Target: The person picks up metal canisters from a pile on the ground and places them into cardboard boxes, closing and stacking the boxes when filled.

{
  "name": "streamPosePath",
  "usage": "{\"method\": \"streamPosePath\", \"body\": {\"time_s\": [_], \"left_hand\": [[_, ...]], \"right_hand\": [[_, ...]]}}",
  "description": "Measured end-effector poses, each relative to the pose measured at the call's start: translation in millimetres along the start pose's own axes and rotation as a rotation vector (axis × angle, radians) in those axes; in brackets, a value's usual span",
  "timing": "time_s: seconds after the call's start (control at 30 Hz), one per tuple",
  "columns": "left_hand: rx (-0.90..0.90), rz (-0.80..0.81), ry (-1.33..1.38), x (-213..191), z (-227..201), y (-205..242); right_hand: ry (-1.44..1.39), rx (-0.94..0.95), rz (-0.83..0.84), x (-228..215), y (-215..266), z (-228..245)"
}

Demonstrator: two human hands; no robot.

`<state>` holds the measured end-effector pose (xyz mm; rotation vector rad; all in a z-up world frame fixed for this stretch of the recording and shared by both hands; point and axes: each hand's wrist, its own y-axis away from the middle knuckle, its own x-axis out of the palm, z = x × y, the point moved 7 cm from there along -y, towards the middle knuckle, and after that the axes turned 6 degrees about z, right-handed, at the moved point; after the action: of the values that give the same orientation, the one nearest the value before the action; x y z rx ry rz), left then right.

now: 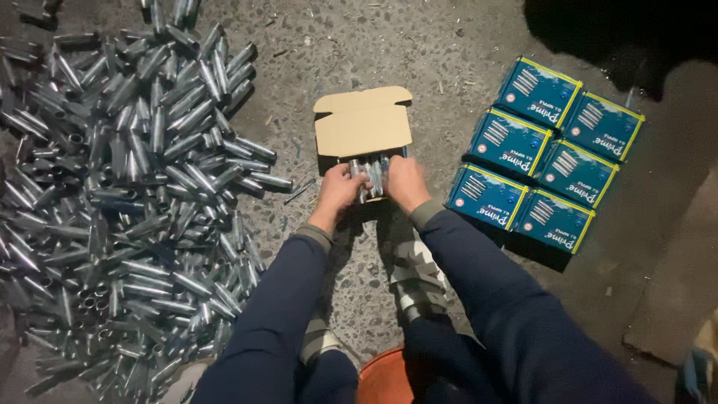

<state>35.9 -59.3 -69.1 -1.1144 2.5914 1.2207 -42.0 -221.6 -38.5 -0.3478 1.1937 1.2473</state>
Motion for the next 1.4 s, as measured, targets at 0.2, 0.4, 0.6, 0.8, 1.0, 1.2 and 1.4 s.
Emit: {"method": "streamPosePath", "body": {"time_s": [0.2,0.4,0.6,0.8,1.0,1.2,1.4], "left_hand": [[0.028,0.029,0.074,12.9,4.7,-19.5],[0.212,0.465,0.970,45.7,-16.5,0.2],[0.199,0.009,-0.178,-6.2,-23.4,7.3],[0.172,0.042,-0.116,-3.8,-13.3,9.5],[0.152,-0.018,-0.128,-15.8,-31.6,27.1],[0.143,-0.204,-0.202,-107.4,-58.4,48.5],[0.211,-0.486,-0.714,-228.6,-10.0,37.8]], "right_hand": [[-0.362,-0.082,-0.037,-54.3,35.9,51.2],[-0.458,0.082,0.050,-40.8,35.4,6.6],[-0.038,0.066,0.020,-58.3,23.1,-1.9],[-0.074,0.054,0.018,-59.1,26.8,-2.5],[-0.096,0.192,0.108,-29.8,13.6,-30.2],[0.329,0.059,0.046,-68.4,-16.6,62.9],[0.061,-0.356,0.132,4.2,-93.4,191.1]]}}
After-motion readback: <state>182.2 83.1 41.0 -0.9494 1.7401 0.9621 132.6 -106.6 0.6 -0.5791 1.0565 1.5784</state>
